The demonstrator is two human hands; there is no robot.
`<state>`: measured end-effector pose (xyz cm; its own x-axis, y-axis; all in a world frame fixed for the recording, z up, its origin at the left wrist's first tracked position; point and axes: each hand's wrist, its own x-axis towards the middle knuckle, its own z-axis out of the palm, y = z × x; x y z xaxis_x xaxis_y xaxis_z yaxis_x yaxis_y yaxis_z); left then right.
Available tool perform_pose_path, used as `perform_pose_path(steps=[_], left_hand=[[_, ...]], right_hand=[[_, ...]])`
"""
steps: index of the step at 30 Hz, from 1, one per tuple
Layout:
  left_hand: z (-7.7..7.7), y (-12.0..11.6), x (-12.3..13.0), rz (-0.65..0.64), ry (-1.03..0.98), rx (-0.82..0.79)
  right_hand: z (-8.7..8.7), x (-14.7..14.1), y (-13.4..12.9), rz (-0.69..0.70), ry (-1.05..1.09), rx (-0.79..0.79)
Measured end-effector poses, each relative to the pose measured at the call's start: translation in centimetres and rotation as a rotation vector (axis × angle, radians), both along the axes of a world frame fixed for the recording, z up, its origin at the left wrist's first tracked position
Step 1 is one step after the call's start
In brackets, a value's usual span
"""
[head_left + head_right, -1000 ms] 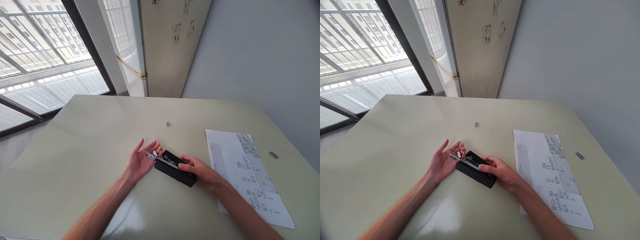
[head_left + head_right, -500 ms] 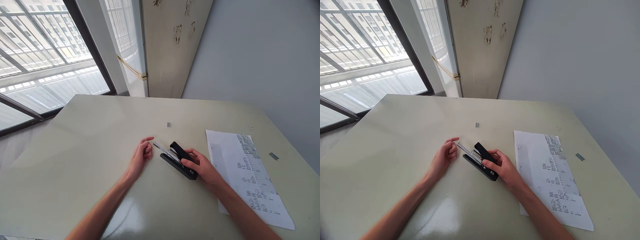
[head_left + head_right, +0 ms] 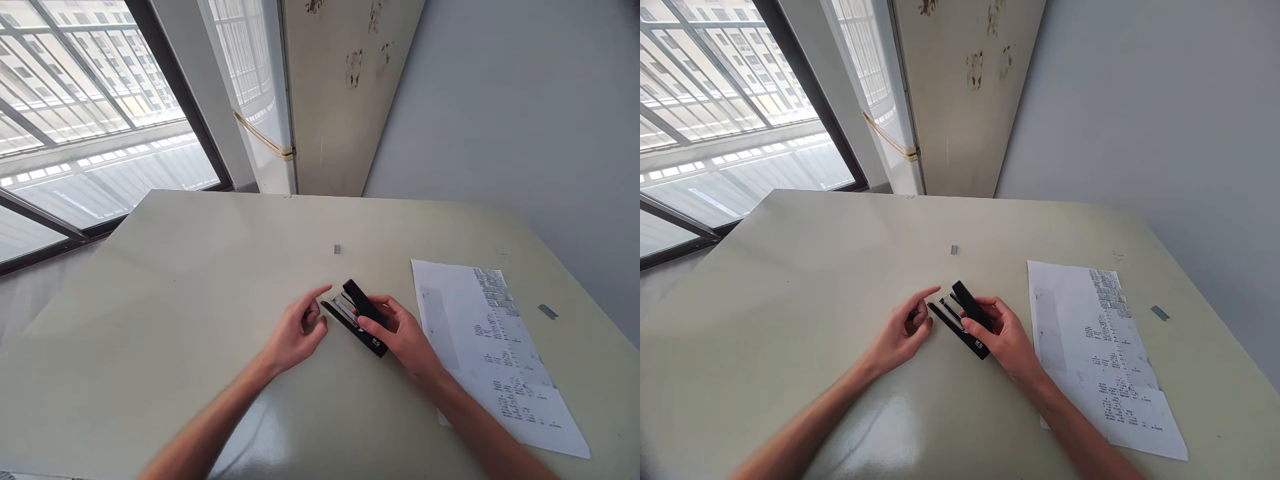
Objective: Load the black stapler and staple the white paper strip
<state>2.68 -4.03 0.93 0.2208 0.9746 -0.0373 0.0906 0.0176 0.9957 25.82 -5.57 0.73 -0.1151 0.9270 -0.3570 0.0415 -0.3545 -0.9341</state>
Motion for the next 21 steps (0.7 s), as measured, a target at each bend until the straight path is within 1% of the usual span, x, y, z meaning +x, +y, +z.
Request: perform_pose_path(steps=[2,4,8,11,13,16,19,21], left_hand=[[-0.1,0.4,-0.3,0.046,-0.113,-0.085],[-0.3,1.1,-0.8,0.098,-0.285,-0.211],[-0.5,2.4,-2.0,0.192,-0.754,-0.472],[-0.4,2.8,-2.5,0.242,-1.012,-0.567],[-0.4,2.9,-2.7,0.256,-1.104,-0.591],[-0.4,2.6,-2.8,0.268,-1.17,-0.603],[-0.5,2.4,-2.8,0.284,-1.2,-0.61],[-0.6,2.3,-2.8,0.289,-1.215,-0.609]], right_hand=[[-0.1,0.0,-0.1,-0.022,-0.038,0.041],[-0.1,-0.1,-0.3,-0.048,-0.093,0.093],[-0.4,-0.1,-0.4,-0.11,-0.234,0.184],[-0.9,0.0,-0.4,-0.128,-0.321,0.232],[-1.3,0.1,-0.4,-0.126,-0.375,0.269],[-1.8,-0.1,-0.1,-0.097,-0.461,0.346],[-1.9,-0.9,0.9,0.012,-0.573,0.517],[-2.0,-1.9,2.1,0.095,-0.642,0.643]])
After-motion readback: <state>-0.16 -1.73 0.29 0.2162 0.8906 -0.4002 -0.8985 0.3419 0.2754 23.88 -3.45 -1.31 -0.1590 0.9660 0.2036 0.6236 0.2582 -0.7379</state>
